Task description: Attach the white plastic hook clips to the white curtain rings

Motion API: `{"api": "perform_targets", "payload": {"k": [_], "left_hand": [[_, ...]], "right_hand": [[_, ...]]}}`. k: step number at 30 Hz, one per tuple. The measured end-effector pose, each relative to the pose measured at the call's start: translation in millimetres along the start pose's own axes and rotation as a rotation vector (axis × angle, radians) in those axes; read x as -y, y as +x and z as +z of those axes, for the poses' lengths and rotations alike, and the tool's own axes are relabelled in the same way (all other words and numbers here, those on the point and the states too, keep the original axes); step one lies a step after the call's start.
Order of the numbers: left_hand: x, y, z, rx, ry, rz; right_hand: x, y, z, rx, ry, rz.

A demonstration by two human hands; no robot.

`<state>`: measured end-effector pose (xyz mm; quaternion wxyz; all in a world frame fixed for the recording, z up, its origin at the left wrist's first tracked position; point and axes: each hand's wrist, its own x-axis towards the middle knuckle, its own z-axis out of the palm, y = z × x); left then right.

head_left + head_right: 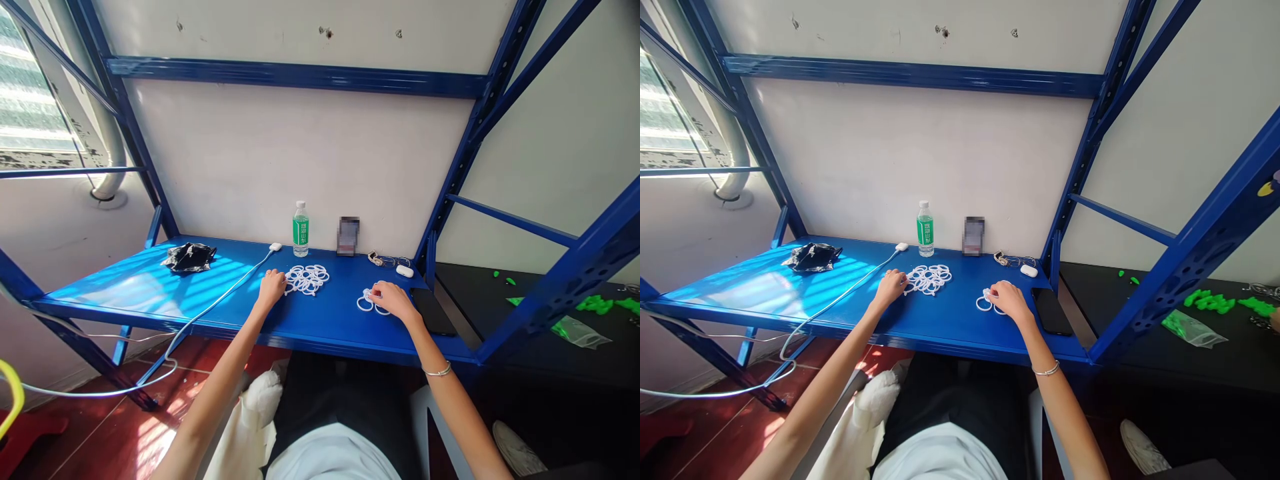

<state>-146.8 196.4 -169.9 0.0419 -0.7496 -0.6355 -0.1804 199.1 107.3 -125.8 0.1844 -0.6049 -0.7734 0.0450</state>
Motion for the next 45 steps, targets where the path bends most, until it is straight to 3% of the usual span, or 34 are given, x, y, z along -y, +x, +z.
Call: {"api": "perform_targets", "payload": {"k": [6, 9, 12, 14, 17, 22, 26, 33, 38, 45], "left_hand": [[-6.3, 1.8, -19.9, -0.054, -0.101, 0.031], [-22.9, -4.5, -39.8, -0.033, -0.425, 0.118], [-49.7, -19.1, -59.2, 0.141, -0.850, 0.231], [-67.8, -30.1, -67.5, 0.344, -1.083, 0.285], [-87.4, -42.5, -71.3, 0.561, -1.290, 0.365], [-99.4, -51.1, -67.4, 0.725, -1.377, 0.417], [-104.3, -55.9, -67.1, 0.786, -1.382, 0.412], [-113.5, -62.7, -68.9, 0.886, -1.537, 0.400], [-118.8, -65.0, -63.0, 0.931, -1.686, 0.389], [-120.2, -67.1, -59.5, 0.960, -1.756, 0.439]], "right_hand": [[1.1, -2.1, -4.5, 0.012, 0.017, 0.012], [8.2, -2.6, -7.7, -0.022, 0.102, -0.029], [22.3, -4.2, -9.4, -0.052, 0.286, -0.118], [34.5, -6.2, -9.4, -0.057, 0.427, -0.171], [52.1, -9.1, -7.9, -0.029, 0.576, -0.239], [65.6, -10.9, -3.5, -0.006, 0.710, -0.279], [67.0, -11.7, -0.4, 0.168, 0.880, -0.218], [71.9, -11.6, 12.5, 0.410, 1.285, -0.282], [74.3, -9.7, 27.2, 0.449, 1.562, -0.267], [74.8, -9.2, 36.0, 0.485, 1.670, -0.294]]}}
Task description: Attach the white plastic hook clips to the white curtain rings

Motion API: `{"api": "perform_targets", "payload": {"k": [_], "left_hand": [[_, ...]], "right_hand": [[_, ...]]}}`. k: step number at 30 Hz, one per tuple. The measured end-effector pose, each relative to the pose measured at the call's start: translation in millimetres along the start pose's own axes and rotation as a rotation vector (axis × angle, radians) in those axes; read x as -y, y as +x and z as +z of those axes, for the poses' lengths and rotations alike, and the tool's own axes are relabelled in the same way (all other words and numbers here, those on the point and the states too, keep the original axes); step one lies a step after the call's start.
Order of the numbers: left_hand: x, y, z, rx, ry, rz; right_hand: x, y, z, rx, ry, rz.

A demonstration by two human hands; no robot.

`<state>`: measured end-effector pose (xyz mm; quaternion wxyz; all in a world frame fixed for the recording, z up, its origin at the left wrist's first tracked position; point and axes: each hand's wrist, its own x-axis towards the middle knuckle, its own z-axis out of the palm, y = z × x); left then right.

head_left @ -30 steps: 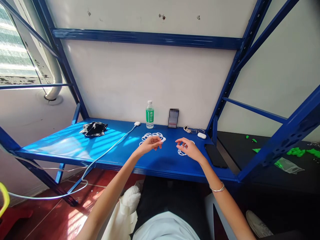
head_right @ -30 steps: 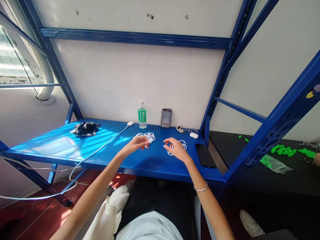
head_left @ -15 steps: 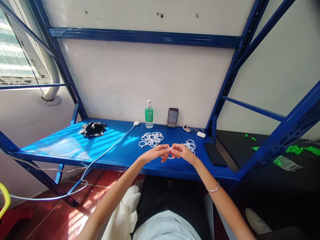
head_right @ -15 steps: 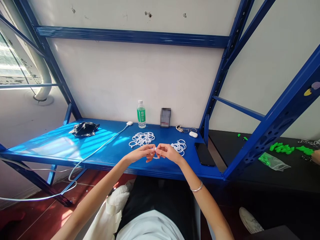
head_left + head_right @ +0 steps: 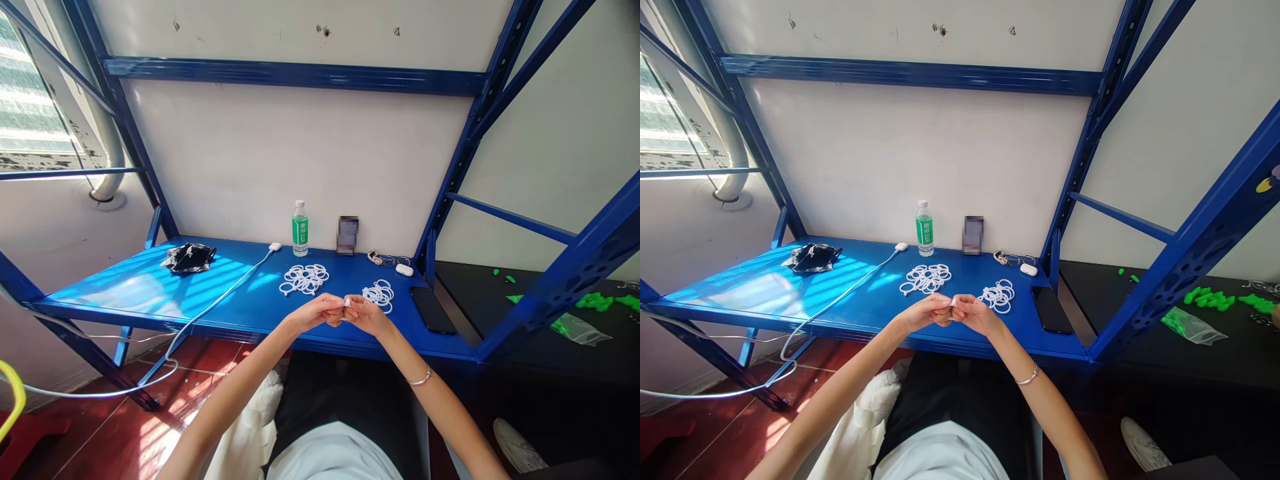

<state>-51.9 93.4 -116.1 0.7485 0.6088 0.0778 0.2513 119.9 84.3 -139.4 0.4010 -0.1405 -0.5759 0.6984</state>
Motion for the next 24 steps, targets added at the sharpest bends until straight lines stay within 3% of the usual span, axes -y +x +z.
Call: {"api": "perform_targets", "payload": {"k": [9, 14, 17, 21, 24], "left_hand": [[2.7, 1.4, -2.2, -0.031, -0.025, 0.015], [-10.1, -1.0, -3.3, -0.029, 0.078, 0.032], [-25.7, -8.5, -15.2, -0.100, 0.395, 0.023], [-38.4, -28.9, -56.3, -0.380, 1.040, -0.040], [-37.2, -46.1, -92.9, -0.563, 1.467, -0.283]], "right_hand": [[-2.2, 1.6, 0.6, 0.026, 0.079, -0.062], [9.9, 0.6, 1.9, -0.041, -0.028, -0.032], [23.6, -2.7, -6.3, -0.197, -0.276, -0.017], [43.0, -14.1, -31.1, -0.501, -0.860, -0.060], [51.1, -24.5, -52.5, -0.650, -1.319, -0.029]]}}
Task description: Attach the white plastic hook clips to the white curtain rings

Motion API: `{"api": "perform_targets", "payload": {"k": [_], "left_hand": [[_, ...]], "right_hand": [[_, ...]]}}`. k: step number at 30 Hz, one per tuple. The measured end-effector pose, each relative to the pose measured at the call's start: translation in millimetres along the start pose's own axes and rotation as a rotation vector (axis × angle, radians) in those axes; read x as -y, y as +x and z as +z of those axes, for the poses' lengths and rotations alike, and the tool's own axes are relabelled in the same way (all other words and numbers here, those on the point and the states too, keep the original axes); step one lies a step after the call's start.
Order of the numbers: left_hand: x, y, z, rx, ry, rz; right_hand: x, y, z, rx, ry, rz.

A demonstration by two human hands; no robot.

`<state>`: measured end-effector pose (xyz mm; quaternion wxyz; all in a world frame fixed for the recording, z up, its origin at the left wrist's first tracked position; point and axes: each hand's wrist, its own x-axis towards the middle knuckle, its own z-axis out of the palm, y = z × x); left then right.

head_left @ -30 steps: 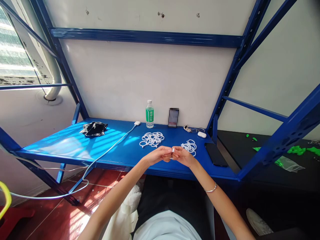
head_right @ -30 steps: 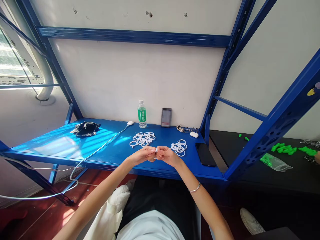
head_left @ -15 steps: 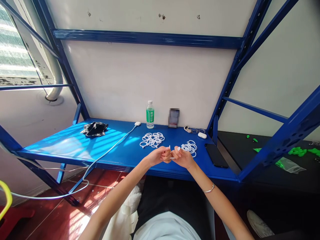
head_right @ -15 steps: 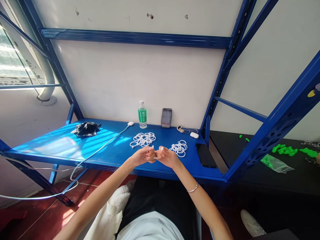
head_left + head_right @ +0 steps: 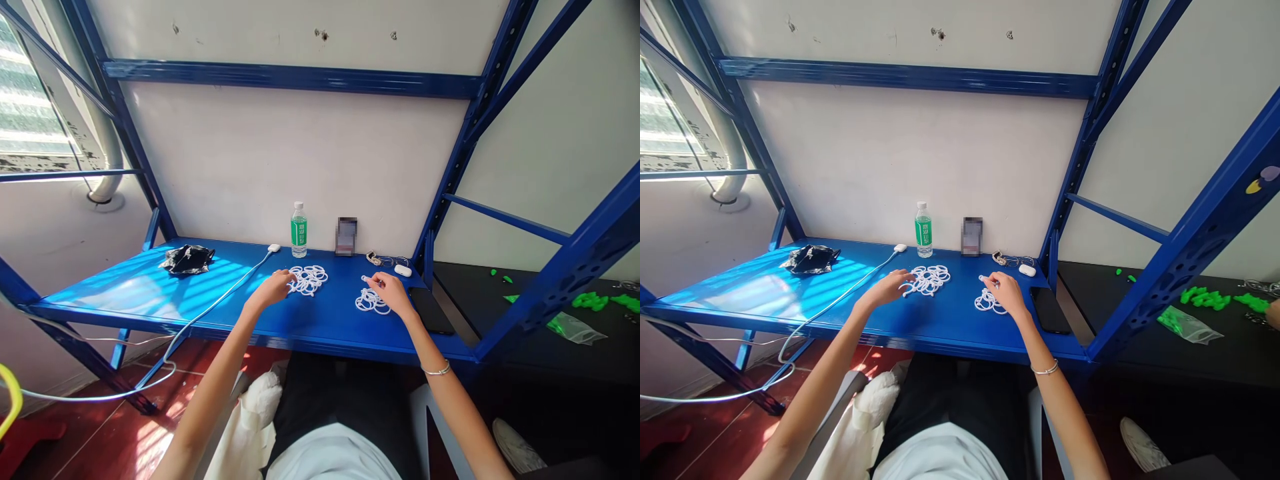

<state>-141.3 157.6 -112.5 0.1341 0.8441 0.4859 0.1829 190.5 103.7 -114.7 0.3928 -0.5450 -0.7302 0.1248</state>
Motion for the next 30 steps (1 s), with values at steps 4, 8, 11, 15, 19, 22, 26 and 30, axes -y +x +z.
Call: {"api": "perform_targets", "payload": {"k": [4, 8, 11, 15, 19, 22, 26, 30], "left_hand": [[31.8, 4.3, 6.7, 0.126, 0.208, -0.085], [36.7, 9.7, 17.5, 0.141, 0.199, -0.103], [35.1, 12.7, 21.2, 0.137, 0.166, -0.095], [28.3, 8.8, 12.5, 0.170, 0.099, -0.072], [3.1, -4.1, -4.9, 0.263, -0.182, 0.034], [-27.8, -12.5, -9.3, 0.359, -0.442, 0.200], [-64.7, -15.1, 6.0, 0.394, -0.615, 0.323], [-81.3, -12.3, 26.4, 0.376, -0.734, 0.315]], "right_hand": [[-17.8, 1.0, -5.1, 0.068, -0.348, 0.043], [-20.7, -0.2, -3.7, 0.149, -0.418, 0.065], [-19.3, -1.4, -5.0, 0.193, -0.412, 0.091], [-14.2, -2.3, -9.4, 0.175, -0.370, 0.084], [2.4, -4.2, -9.7, 0.175, -0.203, -0.012], [22.1, -8.2, -3.9, 0.232, 0.003, -0.091], [45.6, -14.9, 9.3, 0.307, 0.165, -0.160], [54.1, -18.1, 18.8, 0.378, 0.236, -0.177]]}}
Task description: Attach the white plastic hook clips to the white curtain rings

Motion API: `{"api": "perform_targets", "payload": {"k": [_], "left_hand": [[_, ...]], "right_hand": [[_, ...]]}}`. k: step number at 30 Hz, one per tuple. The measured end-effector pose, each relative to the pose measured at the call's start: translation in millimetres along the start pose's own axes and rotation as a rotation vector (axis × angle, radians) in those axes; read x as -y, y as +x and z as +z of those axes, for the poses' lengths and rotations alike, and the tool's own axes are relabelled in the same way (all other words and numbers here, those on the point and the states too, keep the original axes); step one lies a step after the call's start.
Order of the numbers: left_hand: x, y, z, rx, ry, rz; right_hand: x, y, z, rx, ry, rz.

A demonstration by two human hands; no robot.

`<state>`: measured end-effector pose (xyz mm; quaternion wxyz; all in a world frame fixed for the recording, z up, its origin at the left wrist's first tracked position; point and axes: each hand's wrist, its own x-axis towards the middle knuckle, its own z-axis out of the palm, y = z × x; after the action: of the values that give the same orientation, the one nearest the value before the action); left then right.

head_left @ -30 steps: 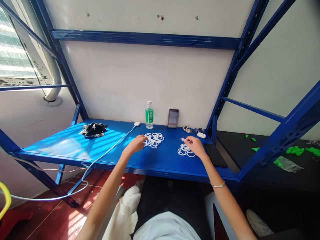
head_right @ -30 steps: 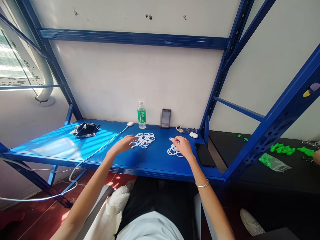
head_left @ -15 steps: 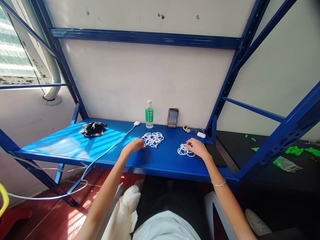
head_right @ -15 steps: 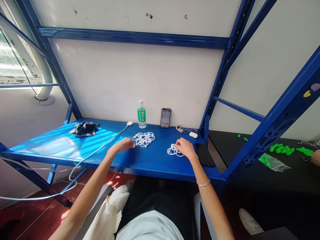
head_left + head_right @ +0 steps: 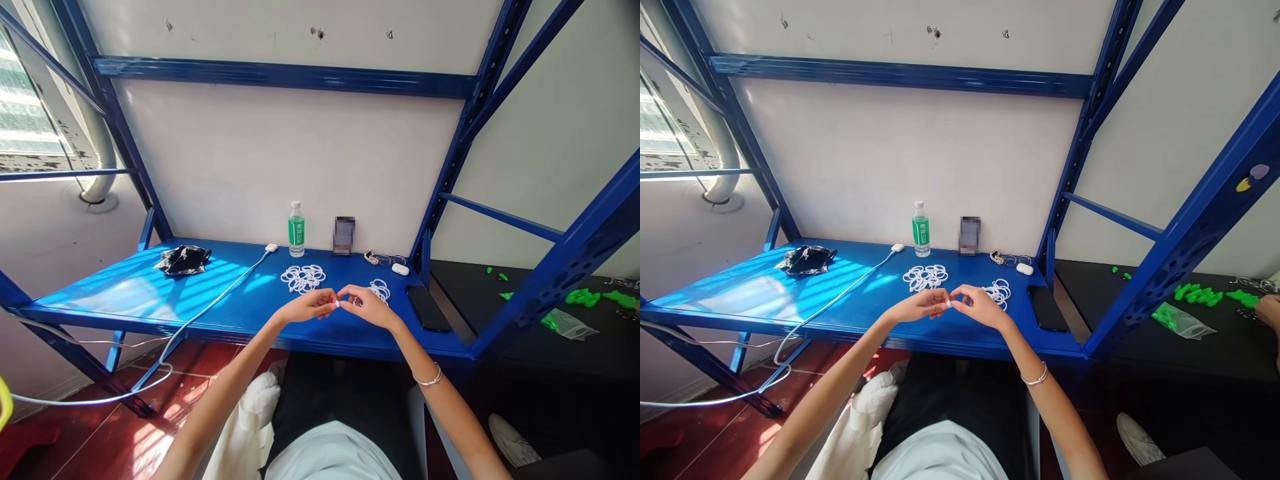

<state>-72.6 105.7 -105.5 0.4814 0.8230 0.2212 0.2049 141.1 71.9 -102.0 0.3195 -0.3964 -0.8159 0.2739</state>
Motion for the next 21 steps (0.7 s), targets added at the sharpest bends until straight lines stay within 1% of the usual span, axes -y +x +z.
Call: {"api": "perform_targets", "payload": {"k": [2, 5, 10, 14, 18, 21], "left_hand": [[2.0, 3.2, 4.5, -0.034, -0.044, 0.000], [2.0, 4.8, 6.7, -0.065, -0.152, -0.001], [-1.4, 5.1, 9.7, -0.020, -0.379, -0.039], [1.0, 6.2, 11.6, 0.014, -0.578, -0.030], [8.6, 7.3, 13.1, 0.040, -0.652, 0.022], [12.5, 7.8, 15.5, 0.063, -0.693, 0.087]], "right_hand": [[-0.9, 0.6, 1.5, 0.036, 0.055, 0.027], [-4.1, 1.5, 2.1, 0.106, 0.249, 0.077], [-9.9, 4.1, 8.3, 0.186, 0.596, 0.121], [-14.3, 6.7, 19.5, 0.205, 0.845, 0.123], [-15.9, 7.7, 29.1, 0.219, 0.953, 0.086], [-13.8, 7.0, 30.4, 0.206, 1.030, 0.046]]}}
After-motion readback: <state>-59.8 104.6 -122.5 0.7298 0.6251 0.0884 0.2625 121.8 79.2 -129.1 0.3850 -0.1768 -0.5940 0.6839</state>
